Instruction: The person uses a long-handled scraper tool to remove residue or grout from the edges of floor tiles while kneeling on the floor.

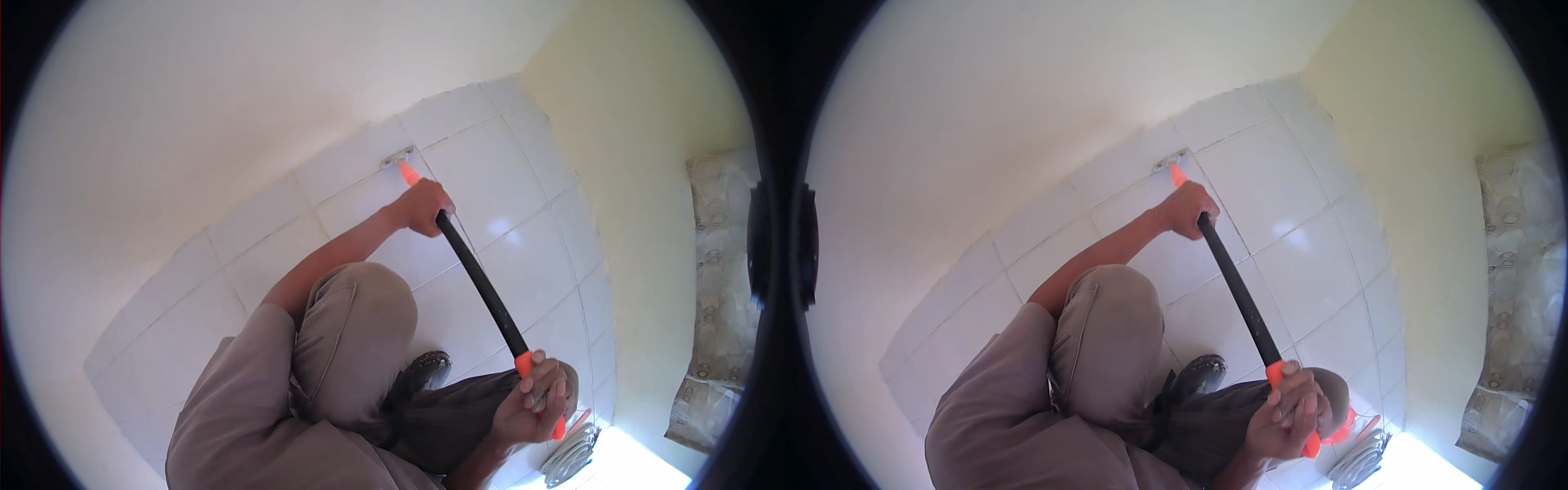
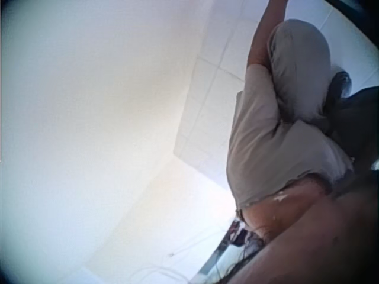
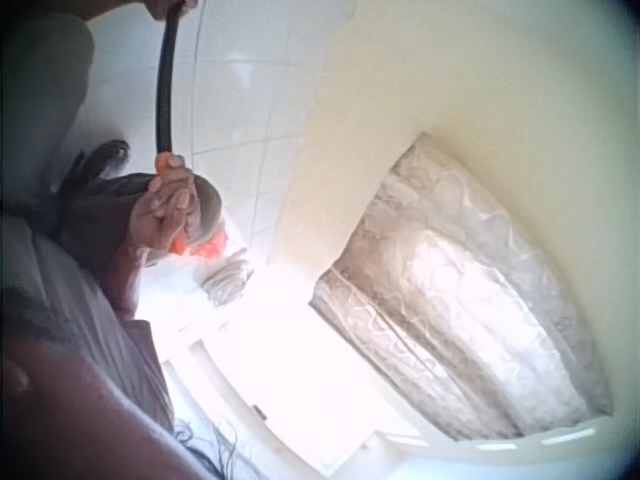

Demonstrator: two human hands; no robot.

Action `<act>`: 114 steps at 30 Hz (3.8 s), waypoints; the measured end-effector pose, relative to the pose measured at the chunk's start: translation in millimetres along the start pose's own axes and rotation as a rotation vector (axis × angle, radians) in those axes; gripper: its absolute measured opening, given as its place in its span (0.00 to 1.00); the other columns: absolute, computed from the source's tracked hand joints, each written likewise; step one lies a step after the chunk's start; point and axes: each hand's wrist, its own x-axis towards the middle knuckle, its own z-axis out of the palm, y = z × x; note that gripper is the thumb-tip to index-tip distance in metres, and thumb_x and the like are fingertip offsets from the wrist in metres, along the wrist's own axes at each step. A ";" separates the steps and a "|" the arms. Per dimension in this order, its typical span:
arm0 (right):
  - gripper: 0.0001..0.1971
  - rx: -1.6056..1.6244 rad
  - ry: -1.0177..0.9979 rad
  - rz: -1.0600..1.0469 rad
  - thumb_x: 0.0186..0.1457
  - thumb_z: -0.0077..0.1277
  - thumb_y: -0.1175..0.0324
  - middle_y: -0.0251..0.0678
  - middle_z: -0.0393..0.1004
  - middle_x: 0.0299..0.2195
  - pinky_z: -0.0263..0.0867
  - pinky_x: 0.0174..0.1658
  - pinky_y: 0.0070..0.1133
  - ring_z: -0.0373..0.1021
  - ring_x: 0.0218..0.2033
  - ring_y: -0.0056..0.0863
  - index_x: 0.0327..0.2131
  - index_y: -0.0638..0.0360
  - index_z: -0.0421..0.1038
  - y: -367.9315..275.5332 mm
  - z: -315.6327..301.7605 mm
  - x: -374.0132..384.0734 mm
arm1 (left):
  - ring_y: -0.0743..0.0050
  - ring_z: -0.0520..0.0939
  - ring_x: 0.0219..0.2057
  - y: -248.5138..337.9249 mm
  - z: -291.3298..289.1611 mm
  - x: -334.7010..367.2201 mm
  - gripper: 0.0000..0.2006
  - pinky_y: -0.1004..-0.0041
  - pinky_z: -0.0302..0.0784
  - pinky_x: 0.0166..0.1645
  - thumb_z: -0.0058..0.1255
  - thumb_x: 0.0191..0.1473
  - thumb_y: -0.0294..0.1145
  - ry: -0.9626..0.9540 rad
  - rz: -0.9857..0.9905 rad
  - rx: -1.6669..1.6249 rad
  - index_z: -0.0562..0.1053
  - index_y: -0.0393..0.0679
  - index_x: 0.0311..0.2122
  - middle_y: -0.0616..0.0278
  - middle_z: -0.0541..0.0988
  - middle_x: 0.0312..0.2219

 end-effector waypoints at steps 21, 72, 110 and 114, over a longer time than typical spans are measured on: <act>0.16 0.001 -0.018 -0.004 0.60 0.39 0.72 0.29 0.55 0.14 0.59 0.50 0.32 0.58 0.22 0.23 0.17 0.50 0.55 8.6 10.0 5.7 | 0.58 0.78 0.19 -14.5 -2.9 7.7 0.07 0.65 0.67 0.25 0.54 0.24 0.28 -0.106 -0.101 0.072 0.66 0.47 0.13 0.62 0.76 0.15; 0.32 -0.792 -0.834 -0.192 0.45 0.49 0.79 0.52 0.61 0.60 0.57 0.63 0.35 0.60 0.62 0.42 0.59 0.59 0.60 105.6 139.9 85.8 | 0.72 0.65 0.18 153.9 -158.6 -82.8 0.14 0.70 0.66 0.25 0.42 0.60 0.30 0.722 0.156 -0.426 0.62 0.39 0.21 0.59 0.67 0.16; 0.06 -0.768 -1.103 -0.314 0.36 0.58 0.62 0.37 0.77 0.21 0.70 0.38 0.34 0.75 0.31 0.39 0.20 0.51 0.78 283.4 211.8 56.7 | 0.78 0.52 0.12 226.9 -190.8 -187.4 0.21 0.74 0.58 0.21 0.35 0.62 0.32 1.289 0.109 -0.618 0.51 0.51 0.15 0.69 0.52 0.10; 0.07 -0.724 -1.034 -0.344 0.32 0.59 0.66 0.32 0.76 0.22 0.69 0.38 0.34 0.74 0.31 0.36 0.22 0.50 0.78 283.7 205.6 65.3 | 0.78 0.52 0.12 229.6 -183.0 -173.5 0.20 0.74 0.57 0.22 0.35 0.61 0.31 1.262 0.112 -0.596 0.50 0.51 0.16 0.70 0.52 0.10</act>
